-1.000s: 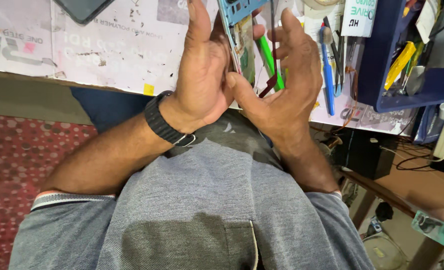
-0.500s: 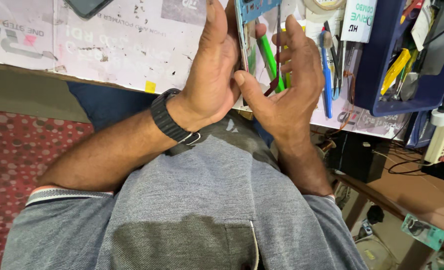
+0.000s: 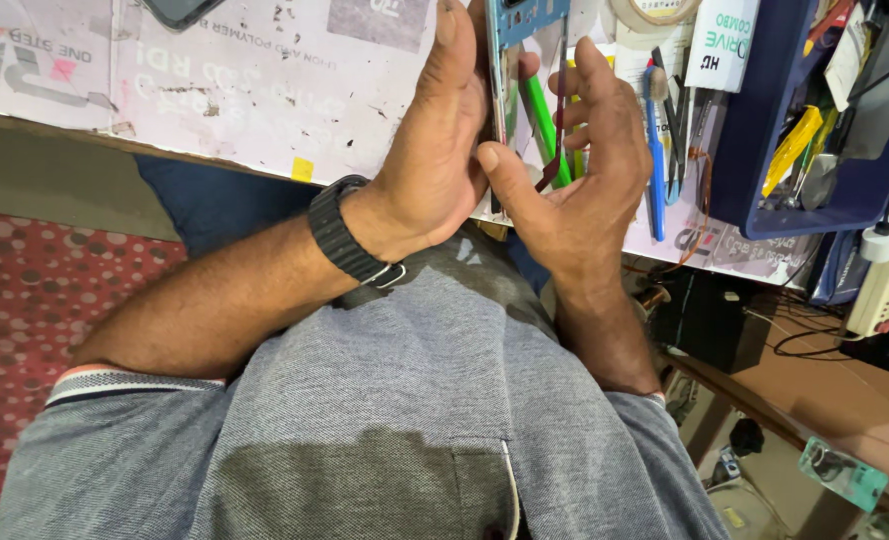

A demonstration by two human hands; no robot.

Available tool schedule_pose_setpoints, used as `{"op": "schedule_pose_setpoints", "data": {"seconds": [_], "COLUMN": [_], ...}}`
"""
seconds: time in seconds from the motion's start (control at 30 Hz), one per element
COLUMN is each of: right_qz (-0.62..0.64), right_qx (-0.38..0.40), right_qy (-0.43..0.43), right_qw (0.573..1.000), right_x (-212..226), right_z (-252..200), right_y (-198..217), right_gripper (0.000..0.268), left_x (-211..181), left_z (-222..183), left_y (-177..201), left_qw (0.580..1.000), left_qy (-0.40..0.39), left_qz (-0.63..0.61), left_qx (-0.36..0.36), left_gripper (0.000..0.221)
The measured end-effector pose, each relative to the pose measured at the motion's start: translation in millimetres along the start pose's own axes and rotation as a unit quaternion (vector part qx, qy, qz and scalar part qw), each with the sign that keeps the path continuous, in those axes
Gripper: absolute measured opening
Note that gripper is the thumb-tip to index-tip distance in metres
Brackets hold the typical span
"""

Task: The person uses a green utility knife to carefully pry and separate the battery from the smartphone chassis. They then use pink-handled scissors to trim a small piece of material near the battery connector. The person continues to adjust the internal components with their fingers.

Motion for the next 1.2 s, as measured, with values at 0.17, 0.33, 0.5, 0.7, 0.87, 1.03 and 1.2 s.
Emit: {"op": "schedule_pose_setpoints", "data": {"seconds": [0.17, 0.33, 0.5, 0.7, 0.87, 1.03, 1.2], "right_qz": [0.01, 0.058, 0.184, 0.277, 0.302, 0.326, 0.331], "right_qx": [0.003, 0.015, 0.053, 0.068, 0.073, 0.08, 0.081], "right_qy": [-0.002, -0.01, -0.053, -0.071, -0.074, -0.081, -0.094], "right_qw": [1.0, 0.998, 0.98, 0.956, 0.948, 0.939, 0.936], "right_x": [-5.4, -10.4, -13.4, -15.0, -18.6, -20.7, -22.0], "right_z": [-2.2, -1.0, -2.7, -6.1, -7.2, -6.9, -6.6], "right_y": [-1.6, -4.6, -7.2, -11.9, -15.0, -16.6, -17.7], "right_gripper": [0.084, 0.08, 0.075, 0.07, 0.07, 0.071, 0.074], "left_x": [2.2, 2.1, 3.4, 2.1, 2.3, 1.1, -0.5], "left_z": [0.9, 1.9, -1.5, -4.6, -5.4, -3.3, -2.2], "left_y": [-0.5, -3.6, -10.3, -16.3, -15.5, -16.5, -18.9], "left_qw": [0.999, 0.999, 1.0, 0.998, 0.997, 0.998, 0.998], "left_qy": [-0.012, -0.01, 0.015, 0.029, 0.05, 0.049, 0.048], "left_qz": [0.037, 0.053, -0.002, -0.047, -0.05, -0.044, -0.03], "left_qx": [-0.002, 0.004, -0.005, -0.023, -0.036, -0.024, -0.028], "left_gripper": [0.063, 0.064, 0.054, 0.048, 0.044, 0.045, 0.045]}}
Point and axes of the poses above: each hand's wrist, its own z-axis towards the middle knuckle, its own y-axis out of the back of the hand, x = y × z, the point moved 5 cm from there along z, towards the middle knuckle, and after that the axes turned 6 degrees about -z, right-handed, at the moved point
